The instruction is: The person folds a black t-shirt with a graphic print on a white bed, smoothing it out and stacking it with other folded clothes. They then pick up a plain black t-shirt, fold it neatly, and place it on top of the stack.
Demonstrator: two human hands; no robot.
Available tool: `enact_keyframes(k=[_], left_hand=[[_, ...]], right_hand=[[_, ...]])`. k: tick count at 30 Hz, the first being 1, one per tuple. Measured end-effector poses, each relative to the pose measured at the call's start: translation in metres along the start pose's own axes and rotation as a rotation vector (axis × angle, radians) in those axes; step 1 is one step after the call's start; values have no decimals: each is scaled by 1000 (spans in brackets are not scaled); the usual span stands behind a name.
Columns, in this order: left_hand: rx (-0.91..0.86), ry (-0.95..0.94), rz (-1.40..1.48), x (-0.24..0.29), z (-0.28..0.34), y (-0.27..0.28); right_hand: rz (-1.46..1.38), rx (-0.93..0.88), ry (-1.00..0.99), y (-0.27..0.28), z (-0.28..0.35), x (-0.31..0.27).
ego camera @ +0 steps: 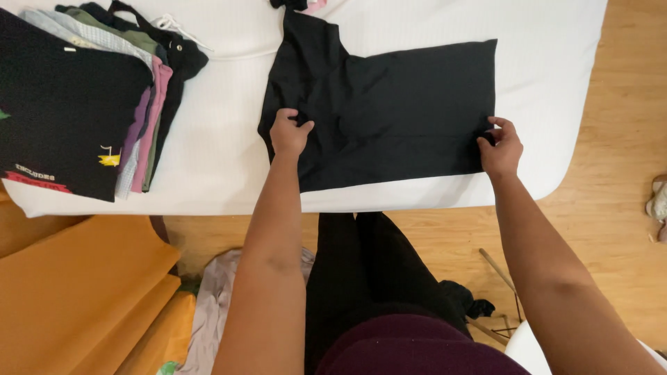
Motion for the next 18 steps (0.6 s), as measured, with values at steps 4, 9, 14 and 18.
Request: enact_keyframes(k=[4,9,14,18], left_hand=[[-132,129,328,-15,-6,-6],[-251,149,467,-1,8,38],[-219,74,739,-17,5,30],[-74,139,685,-25,9,22]], right_hand=[[-189,-73,116,1,-1,-6],[-563,-237,69,-2,-19,-2],[-676,-238,141,-8,-36,2],[-367,-153,-15,-16,-27,5]])
Point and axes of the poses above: each hand's wrist, its own z-axis away from the middle knuckle, its own y-axis out of the back of the hand, x = y × z, the point moved 6 cm from there along -z, towards the middle knuckle, and after that the axes turned 14 degrees about x, right-handed, at the moved point
